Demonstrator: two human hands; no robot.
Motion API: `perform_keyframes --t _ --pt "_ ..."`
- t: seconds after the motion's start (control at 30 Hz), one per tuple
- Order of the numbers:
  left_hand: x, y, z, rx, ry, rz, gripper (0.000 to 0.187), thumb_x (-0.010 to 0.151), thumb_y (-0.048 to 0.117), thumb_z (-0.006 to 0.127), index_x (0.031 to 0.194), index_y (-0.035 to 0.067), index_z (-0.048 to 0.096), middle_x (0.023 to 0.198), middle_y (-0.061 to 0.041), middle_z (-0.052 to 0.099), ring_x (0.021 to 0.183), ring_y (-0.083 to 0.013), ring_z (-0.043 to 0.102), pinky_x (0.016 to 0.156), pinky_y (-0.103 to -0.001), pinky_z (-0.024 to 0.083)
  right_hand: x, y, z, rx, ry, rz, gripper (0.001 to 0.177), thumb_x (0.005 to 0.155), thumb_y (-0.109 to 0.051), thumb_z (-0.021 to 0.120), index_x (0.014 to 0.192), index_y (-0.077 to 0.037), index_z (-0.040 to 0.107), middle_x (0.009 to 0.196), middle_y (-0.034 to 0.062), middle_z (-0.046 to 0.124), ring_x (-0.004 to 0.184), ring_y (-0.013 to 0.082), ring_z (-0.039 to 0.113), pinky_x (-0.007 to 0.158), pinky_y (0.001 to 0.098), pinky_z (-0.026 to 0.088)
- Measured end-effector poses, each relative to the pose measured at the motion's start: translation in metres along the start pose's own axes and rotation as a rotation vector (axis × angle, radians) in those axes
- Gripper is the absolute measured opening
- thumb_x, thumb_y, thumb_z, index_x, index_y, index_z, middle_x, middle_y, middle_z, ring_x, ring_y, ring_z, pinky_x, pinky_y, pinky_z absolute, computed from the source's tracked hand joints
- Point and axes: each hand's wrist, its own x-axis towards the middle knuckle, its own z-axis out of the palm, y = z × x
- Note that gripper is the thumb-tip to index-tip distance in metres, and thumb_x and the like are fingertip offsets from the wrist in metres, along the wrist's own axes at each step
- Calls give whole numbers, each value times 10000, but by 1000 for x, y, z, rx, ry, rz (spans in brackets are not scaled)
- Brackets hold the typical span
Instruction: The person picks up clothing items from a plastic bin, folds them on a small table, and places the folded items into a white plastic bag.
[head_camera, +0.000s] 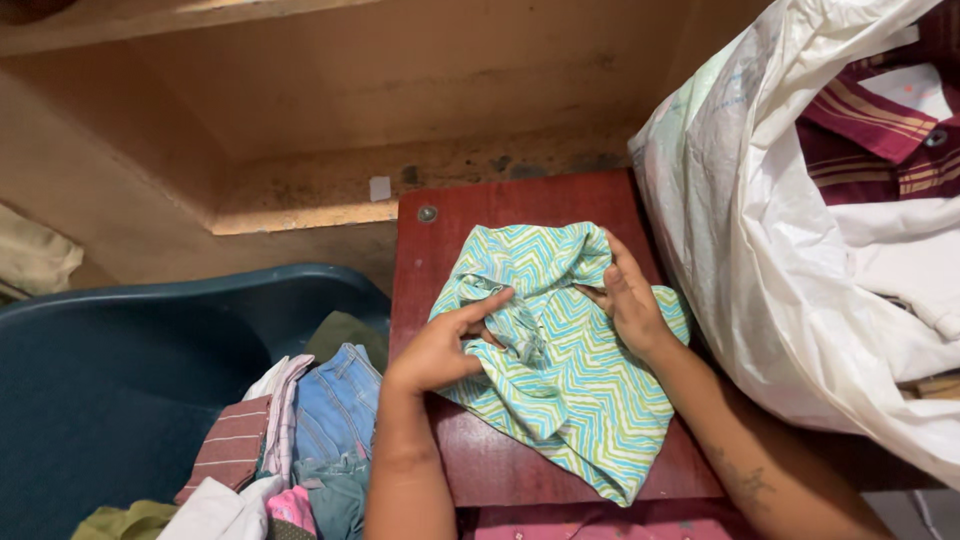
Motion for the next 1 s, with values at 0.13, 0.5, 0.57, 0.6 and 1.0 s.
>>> perform_keyframes --t 0.13,0.5,0.57,0.6,1.0 --pt "-7 -21 -6 -56 -20 108 844 751 -94 817 1533 37 531 1060 -65 701 1044 -121 626 997 -272 493 0 -4 3 -17 -13 -2 735 1057 -475 471 1615 -61 232 1561 117 434 1428 260 466 1184 487 402" --pt "27 -25 29 796 543 217 678 733 317 815 1371 157 649 1508 -139 555 1433 -383 450 1158 -553 270 -4 -1 3 -213 -36 -47 713 1071 -272 561 1667 -71 225 1287 108 613 1148 150 573 1011 317 461" --pt "28 -17 29 802 448 151 704 716 357 829 1372 168 656 1540 -127 525 1480 -369 388 1197 -567 199 -6 -7 9 -292 6 -7 778 1041 -165 610 1689 -91 187 1182 108 637 1036 132 573 925 288 472" --pt "27 -14 28 805 359 82 731 698 396 843 1373 179 663 1573 -115 495 1526 -356 327 1235 -582 128 -9 -9 14 -292 51 39 860 963 -90 634 1656 -112 125 1119 85 671 969 109 621 846 262 512" --pt "18 7 28 859 95 -157 1190 388 431 970 1465 240 501 1645 -87 281 1554 -356 118 1211 -602 13 -19 -35 34 -501 132 328 848 889 -80 679 1613 -155 245 670 79 648 553 113 647 514 275 506"
